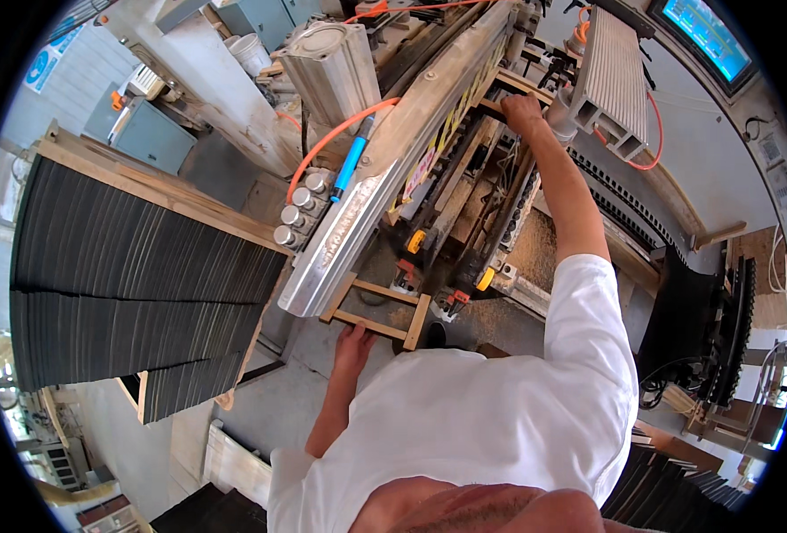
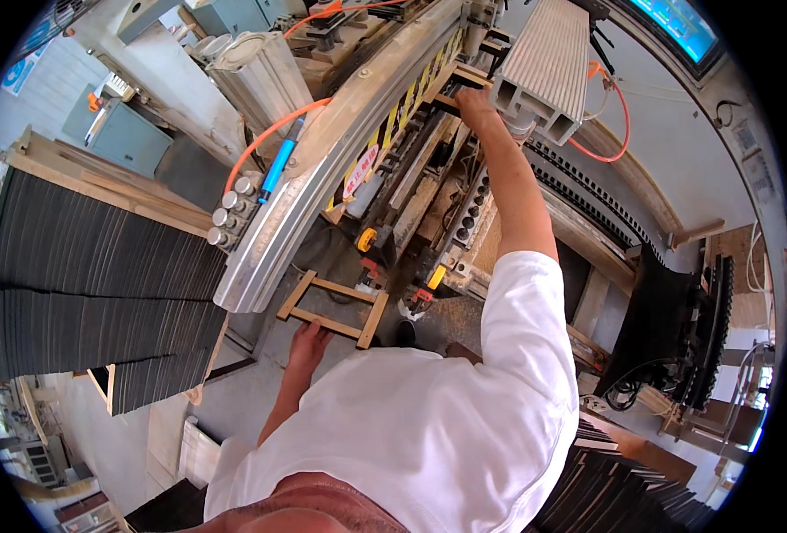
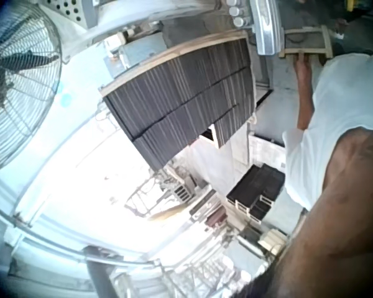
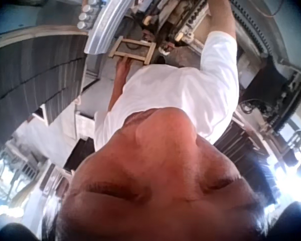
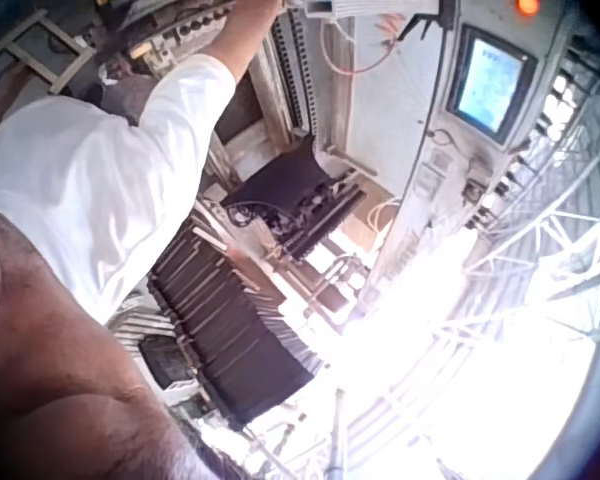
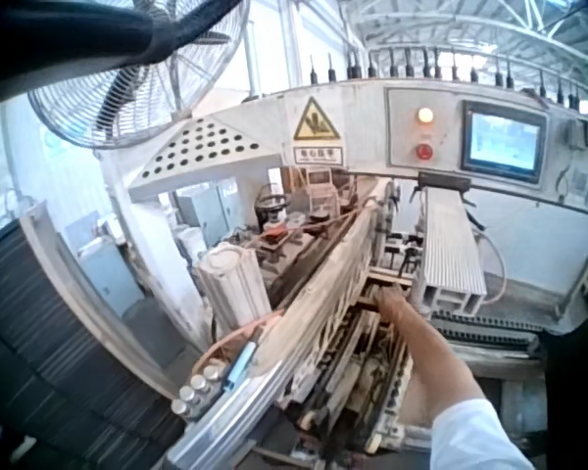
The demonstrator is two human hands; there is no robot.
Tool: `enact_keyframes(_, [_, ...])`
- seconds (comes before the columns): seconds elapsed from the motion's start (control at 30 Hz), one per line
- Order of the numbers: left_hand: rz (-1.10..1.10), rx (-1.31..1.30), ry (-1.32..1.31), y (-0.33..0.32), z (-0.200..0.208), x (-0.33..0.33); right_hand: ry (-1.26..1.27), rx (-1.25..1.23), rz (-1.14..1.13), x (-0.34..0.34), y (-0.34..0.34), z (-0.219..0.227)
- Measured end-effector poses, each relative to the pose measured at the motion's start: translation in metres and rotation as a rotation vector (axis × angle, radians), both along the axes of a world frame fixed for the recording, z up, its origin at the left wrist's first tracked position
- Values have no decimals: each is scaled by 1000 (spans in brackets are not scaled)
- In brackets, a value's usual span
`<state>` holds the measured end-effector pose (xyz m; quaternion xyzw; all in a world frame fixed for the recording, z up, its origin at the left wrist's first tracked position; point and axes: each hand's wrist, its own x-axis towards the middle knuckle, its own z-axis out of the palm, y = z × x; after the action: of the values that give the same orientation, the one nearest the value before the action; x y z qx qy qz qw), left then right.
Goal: The person repeatedly picks up small wooden frames from a stack, places them into a machine, and removes them after processing. The person then stacks the processed frames on a nearby table. The task is repetitive and involves handling multiple identical frames.
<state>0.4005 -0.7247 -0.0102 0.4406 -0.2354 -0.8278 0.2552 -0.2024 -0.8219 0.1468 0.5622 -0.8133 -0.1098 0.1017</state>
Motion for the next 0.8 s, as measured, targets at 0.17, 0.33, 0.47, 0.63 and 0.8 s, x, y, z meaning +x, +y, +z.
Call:
enact_keyframes(0.17, [-10,24,-23,1,-7,-26,9,21,0,-5,-5,3])
enact_keyframes(0.33, [-29,32,-10,1,-14,-42,-57,52,-31,-4,-3,11])
enact_keyframes(0.47, [-9,32,1,10,-7,-48,-102,7,-20,2,-3,14])
enact_keyframes(0.63, [48,25,-50,22,-17,-41,-47,32,-7,0,-7,15])
enact_keyframes(0.8, [94,22,-129,29,-20,-36,-12,-26,71,-15,-6,1])
